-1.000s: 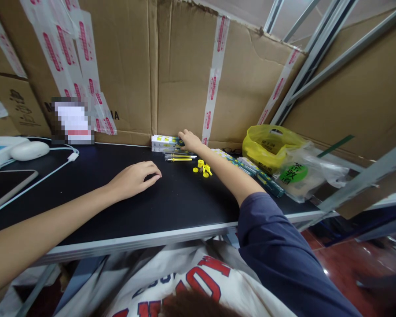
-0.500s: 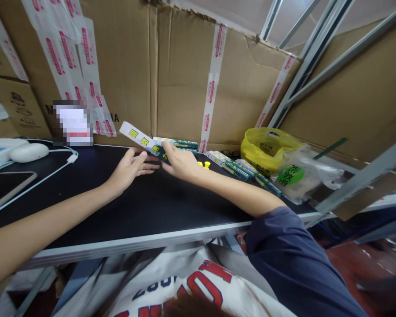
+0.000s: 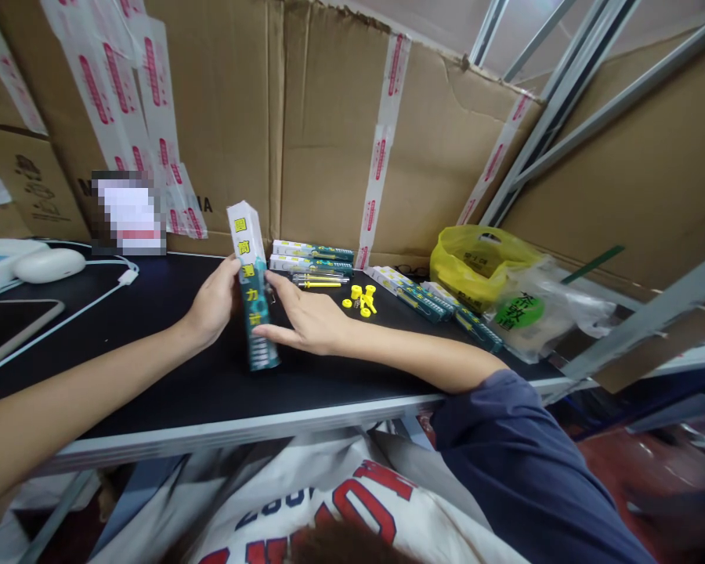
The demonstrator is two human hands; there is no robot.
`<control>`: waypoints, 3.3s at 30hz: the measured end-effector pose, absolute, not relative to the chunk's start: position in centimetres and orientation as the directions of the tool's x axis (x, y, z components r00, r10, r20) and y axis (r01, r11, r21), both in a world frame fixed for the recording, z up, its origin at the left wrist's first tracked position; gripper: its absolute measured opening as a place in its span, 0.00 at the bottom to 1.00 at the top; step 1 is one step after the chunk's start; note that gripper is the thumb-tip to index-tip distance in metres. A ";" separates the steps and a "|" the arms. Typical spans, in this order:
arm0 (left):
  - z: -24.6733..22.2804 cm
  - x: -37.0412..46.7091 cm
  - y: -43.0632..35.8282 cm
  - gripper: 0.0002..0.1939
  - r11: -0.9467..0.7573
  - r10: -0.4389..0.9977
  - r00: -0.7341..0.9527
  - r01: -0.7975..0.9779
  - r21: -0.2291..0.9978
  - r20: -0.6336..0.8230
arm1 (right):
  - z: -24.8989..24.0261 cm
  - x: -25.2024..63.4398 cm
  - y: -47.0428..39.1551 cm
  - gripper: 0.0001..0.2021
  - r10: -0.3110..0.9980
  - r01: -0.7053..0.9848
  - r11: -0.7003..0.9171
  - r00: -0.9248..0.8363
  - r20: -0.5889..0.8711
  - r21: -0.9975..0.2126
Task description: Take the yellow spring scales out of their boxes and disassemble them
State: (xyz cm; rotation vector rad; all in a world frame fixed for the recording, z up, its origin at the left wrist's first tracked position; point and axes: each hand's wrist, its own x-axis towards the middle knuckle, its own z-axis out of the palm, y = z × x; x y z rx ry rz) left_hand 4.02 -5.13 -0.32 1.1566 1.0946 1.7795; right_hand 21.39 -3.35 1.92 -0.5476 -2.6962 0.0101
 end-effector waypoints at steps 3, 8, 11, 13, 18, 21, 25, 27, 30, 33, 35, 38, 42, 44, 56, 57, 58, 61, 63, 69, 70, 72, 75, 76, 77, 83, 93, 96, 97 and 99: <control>0.1 3.5 -5.3 0.18 -0.326 0.906 -0.272 0.044 0.944 0.325 | 2.2 22.7 -3.7 0.25 0.283 0.261 0.959 -0.891 0.355 -0.111; 0.7 2.4 -5.9 0.29 -0.339 0.939 0.129 0.520 0.784 0.320 | 1.8 25.7 -1.3 0.15 0.457 0.382 0.890 -0.751 0.478 -0.251; 0.9 2.1 -6.3 0.35 -0.422 0.906 0.315 0.708 0.566 0.282 | 1.1 27.7 0.8 0.19 0.472 0.329 0.877 -0.721 0.506 -0.350; 0.9 2.0 -6.4 0.36 -0.433 0.901 0.387 0.767 0.474 0.196 | 0.6 28.6 1.7 0.25 0.455 0.279 0.877 -0.743 0.491 -0.390; 0.4 1.9 -6.4 0.34 -0.454 0.881 0.470 0.808 0.375 0.054 | 0.3 28.9 1.9 0.17 0.316 0.149 0.906 -0.861 0.398 -0.396; 0.2 1.7 -6.3 0.32 -0.479 0.868 0.493 0.802 0.357 0.059 | 0.5 28.8 1.6 0.12 0.257 0.100 0.915 -0.891 0.373 -0.392; 0.2 1.7 -6.3 0.33 -0.471 0.882 0.437 0.820 0.327 0.174 | 0.2 28.7 1.7 0.23 0.356 0.129 0.862 -0.844 0.402 -0.490; 0.3 2.0 -6.4 0.31 -0.459 0.882 0.381 0.826 0.327 0.276 | -0.2 28.4 1.6 0.29 0.438 0.115 0.785 -0.798 0.413 -0.609; 0.5 2.9 -6.8 0.26 -0.463 0.849 0.264 0.789 0.405 0.457 | -0.6 27.6 0.8 0.33 0.499 0.015 0.619 -0.779 0.379 -0.785; 0.6 4.1 -7.3 0.22 -0.569 0.754 0.112 0.604 0.559 0.647 | -0.5 26.9 -0.7 0.30 0.471 -0.067 0.498 -0.816 0.334 -0.865; 0.7 4.6 -7.5 0.21 -0.667 0.672 -0.031 0.409 0.623 0.740 | -0.3 26.7 -1.6 0.28 0.439 -0.083 0.484 -0.839 0.323 -0.871; 0.9 5.2 -7.4 0.22 -0.726 0.644 -0.162 0.178 0.664 0.748 | 0.1 26.7 -2.2 0.30 0.429 -0.066 0.545 -0.835 0.345 -0.836; 1.1 5.8 -7.1 0.23 -0.707 0.694 -0.228 -0.041 0.706 0.683 | 0.3 26.7 -2.4 0.35 0.443 -0.029 0.615 -0.814 0.376 -0.788; 1.2 6.2 -7.1 0.21 -0.698 0.705 -0.261 -0.098 0.709 0.659 | 0.0 26.2 -2.7 0.39 0.444 -0.028 0.594 -0.822 0.357 -0.804; 0.2 6.0 -6.7 0.20 -0.550 0.824 -0.206 -0.073 0.832 0.527 | -1.3 25.6 -2.2 0.24 0.501 -0.001 0.254 -0.855 0.133 -0.967; 0.2 5.5 -6.4 0.17 -0.536 0.832 -0.228 -0.092 0.839 0.506 | -0.6 26.4 -1.4 0.25 0.543 0.048 0.292 -0.831 0.124 -0.955; 0.2 5.1 -6.2 0.16 -0.523 0.837 -0.257 -0.119 0.844 0.483 | 0.0 27.2 -0.5 0.25 0.567 0.109 0.332 -0.817 0.106 -0.937; 0.0 4.3 -5.8 0.20 -0.420 0.891 -0.259 -0.167 0.892 0.372 | 1.8 29.9 2.1 0.21 0.635 0.274 0.421 -0.770 0.065 -0.865; -0.1 4.4 -5.9 0.23 -0.316 0.944 -0.155 -0.178 0.932 0.291 | 2.5 31.6 3.5 0.22 0.637 0.326 0.470 -0.768 0.060 -0.820; -0.2 4.6 -6.3 0.28 -0.067 0.983 0.154 -0.185 0.980 0.096 | 3.0 34.9 5.6 0.33 0.635 0.445 0.561 -0.772 0.019 -0.698; -0.2 4.4 -6.2 0.28 -0.036 0.981 0.184 -0.182 0.983 0.070 | 3.1 35.2 5.7 0.32 0.630 0.446 0.582 -0.776 0.029 -0.680; -0.3 4.0 -6.0 0.29 0.020 0.972 0.236 -0.157 0.987 0.017 | 3.3 35.6 5.8 0.31 0.618 0.453 0.613 -0.785 0.037 -0.648; -0.5 3.6 -5.7 0.29 0.082 0.951 0.305 -0.082 0.993 -0.054 | 3.7 35.9 5.7 0.31 0.620 0.495 0.625 -0.784 -0.001 -0.604; -0.6 3.5 -5.7 0.29 0.092 0.945 0.319 -0.059 0.994 -0.069 | 3.9 36.0 5.7 0.31 0.618 0.502 0.628 -0.786 -0.011 -0.594; -0.6 3.5 -5.7 0.29 0.098 0.941 0.329 -0.040 0.994 -0.079 | 4.0 36.1 5.6 0.31 0.614 0.505 0.633 -0.789 -0.018 -0.587; -1.1 3.8 -5.6 0.29 0.088 0.946 0.311 0.044 0.995 -0.097 | 4.1 36.2 5.2 0.30 0.603 0.527 0.667 -0.797 -0.035 -0.527; -1.5 4.0 -5.5 0.29 0.111 0.936 0.326 0.074 0.991 -0.129 | 4.0 35.5 4.5 0.21 0.449 0.406 0.847 -0.892 0.052 -0.344; -1.5 4.1 -5.5 0.28 0.105 0.935 0.334 0.051 0.993 -0.116 | 4.0 35.4 4.3 0.17 0.441 0.425 0.857 -0.897 -0.009 -0.291; -1.4 4.2 -5.6 0.27 0.093 0.938 0.331 0.047 0.995 -0.104 | 4.0 35.3 4.3 0.17 0.440 0.432 0.859 -0.897 -0.033 -0.275; -1.2 4.3 -5.9 0.28 0.062 0.941 0.332 0.046 0.997 -0.074 | 4.0 35.2 4.1 0.18 0.441 0.442 0.860 -0.895 -0.064 -0.255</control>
